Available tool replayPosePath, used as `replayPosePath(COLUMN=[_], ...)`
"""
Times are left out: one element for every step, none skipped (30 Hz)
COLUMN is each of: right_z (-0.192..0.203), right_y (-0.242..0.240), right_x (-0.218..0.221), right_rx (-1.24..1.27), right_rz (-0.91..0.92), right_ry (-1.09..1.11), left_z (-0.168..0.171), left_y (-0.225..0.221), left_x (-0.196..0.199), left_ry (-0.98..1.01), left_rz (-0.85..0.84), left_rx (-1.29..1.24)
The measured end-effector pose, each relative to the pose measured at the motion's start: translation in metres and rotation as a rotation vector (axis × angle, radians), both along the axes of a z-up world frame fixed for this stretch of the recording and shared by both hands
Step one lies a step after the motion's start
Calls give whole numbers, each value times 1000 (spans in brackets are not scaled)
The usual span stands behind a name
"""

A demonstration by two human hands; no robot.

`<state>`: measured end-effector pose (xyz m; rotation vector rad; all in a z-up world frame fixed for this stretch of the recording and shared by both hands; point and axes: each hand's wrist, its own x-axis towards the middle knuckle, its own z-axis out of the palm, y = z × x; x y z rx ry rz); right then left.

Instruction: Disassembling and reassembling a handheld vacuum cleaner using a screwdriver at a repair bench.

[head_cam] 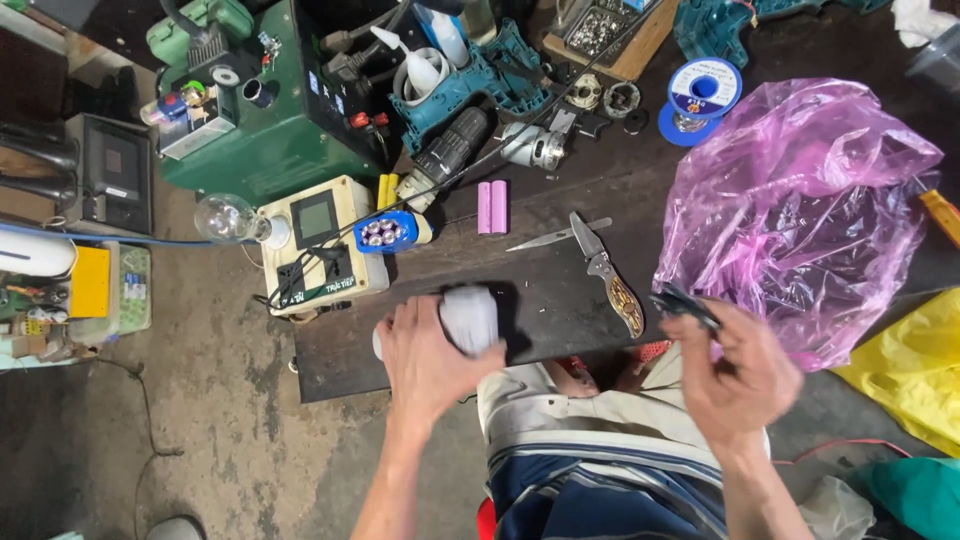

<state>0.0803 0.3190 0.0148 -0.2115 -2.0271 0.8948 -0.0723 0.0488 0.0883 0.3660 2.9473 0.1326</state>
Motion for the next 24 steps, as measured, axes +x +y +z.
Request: replayPosePath(right_z=[-2, -4, -6, -8, -9, 3, 16, 30, 31, 33, 35, 37, 38, 40, 28, 18, 8, 11, 13, 16, 25, 33, 42, 48], right_y=[6, 11, 18, 25, 30, 27, 24, 22, 25, 28, 32, 33, 35, 36, 42, 51, 61, 60, 62, 65, 66, 64, 62, 65], right_x=[4, 10, 17, 22, 28, 27, 27, 28, 29, 30, 32, 34, 37, 40, 45, 53, 63, 62, 62, 63, 66, 63, 59, 61], right_rx=[-16, -34, -36, -64, -93, -92, -151, -207, -203, -178, -152, -148, -150, -153, -149, -72, 5, 23, 26, 24, 38, -91, -214, -207], right_rz=[-17, -36, -41, -74, -108, -101, -114, -135, -137, -175, -213, -220, -233, -247, -253, -263, -273, -316, -352, -403, -462, -395, -324, -351], right_ry=[43, 79, 75, 62, 49, 46, 25, 7, 6, -31, -68, -66, -93, -121, -122, -155, -190, -197, -311, -422, -425, -324, -216, -205], left_z=[-4, -9, -5, -1, 3, 0, -2, -5, -6, -7, -8, -9, -11, -12, -12, -12, -13, -15, -18, -22, -29, -33, -37, -34], left_y=[-4, -9, -6, -5, -4, -6, -7, -7, -9, -9, -10, -10, -10, -11, -16, -17, -17, -24, -29, -32, -32, -37, -42, -36], left_x=[7, 15, 16, 19, 22, 23, 25, 24, 25, 26, 27, 27, 27, 27, 28, 28, 28, 31, 34, 32, 30, 26, 20, 14], left_ry=[246, 485, 480, 626, 773, 772, 780, 790, 790, 792, 794, 795, 759, 721, 719, 672, 624, 610, 541, 472, 460, 468, 480, 486], left_rz=[-145, -293, -297, -363, -429, -422, -414, -415, -415, -420, -426, -430, -416, -401, -405, -376, -347, -378, -291, -219, -265, -273, -281, -306], left_rx=[160, 318, 318, 323, 325, 324, 343, 368, 373, 367, 362, 369, 404, 437, 444, 450, 455, 490, 401, 315, 353, 281, 209, 226])
